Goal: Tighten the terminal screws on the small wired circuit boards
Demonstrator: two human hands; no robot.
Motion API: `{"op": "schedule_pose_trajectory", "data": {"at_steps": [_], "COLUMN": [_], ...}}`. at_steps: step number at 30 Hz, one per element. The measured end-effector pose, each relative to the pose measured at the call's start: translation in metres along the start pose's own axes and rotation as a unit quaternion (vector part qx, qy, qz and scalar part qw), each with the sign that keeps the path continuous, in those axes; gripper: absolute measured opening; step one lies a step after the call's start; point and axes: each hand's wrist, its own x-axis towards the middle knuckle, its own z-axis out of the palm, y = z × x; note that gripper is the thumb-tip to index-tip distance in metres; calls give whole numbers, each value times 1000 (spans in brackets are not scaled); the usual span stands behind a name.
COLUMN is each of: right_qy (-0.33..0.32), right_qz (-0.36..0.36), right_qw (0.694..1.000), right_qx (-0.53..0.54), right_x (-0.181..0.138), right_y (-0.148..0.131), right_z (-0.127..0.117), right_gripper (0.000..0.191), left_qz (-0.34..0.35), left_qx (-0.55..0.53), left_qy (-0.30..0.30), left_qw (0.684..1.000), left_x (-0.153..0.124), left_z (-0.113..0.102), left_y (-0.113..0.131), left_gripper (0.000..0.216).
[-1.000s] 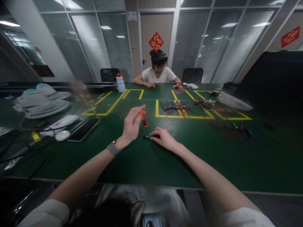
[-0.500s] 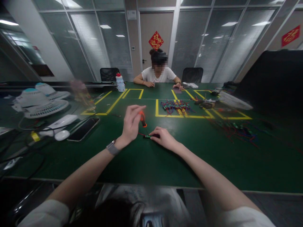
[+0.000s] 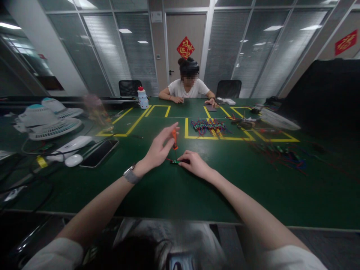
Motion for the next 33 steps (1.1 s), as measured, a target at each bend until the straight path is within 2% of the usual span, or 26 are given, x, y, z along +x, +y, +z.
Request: {"op": "schedule_pose_trajectory", "data": {"at_steps": [3, 8, 12, 17, 24, 26, 30, 33], "right_qy": [-1, 3, 1, 0, -4, -5, -3, -1], "right_qz": [-3, -5, -4, -3, -4, -2, -4, -6], "right_qw": [1000, 1000, 1000, 1000, 1000, 1000, 1000, 1000], "right_qx": [3, 0, 0, 6, -3, -3, -2, 0], "right_x": [0, -1, 0, 0, 0, 0, 0, 0], "right_y": [1, 1, 0, 0, -2, -3, -1, 0], "right_z": [1, 1, 0, 0, -1, -1, 0, 0], "right_gripper": [15, 15, 15, 15, 15, 15, 15, 15], "left_qz": [-14, -31, -37, -34, -31, -29, -26, -37], "left_qx": [-4, 75, 54, 1, 46, 22, -49, -49], "left_qy": [-1, 70, 49, 35, 102, 79, -10, -17], "left_qw": [1000, 994, 997, 999, 993, 996, 998, 998], "left_x": [0, 0, 0, -1, -1, -1, 0, 0], "left_z": [1, 0, 0, 1, -1, -1, -2, -1], "left_y": [-3, -5, -6, -9, -3, -2, -4, -4], "left_gripper": [51, 35, 30, 38, 28, 30, 43, 44]}}
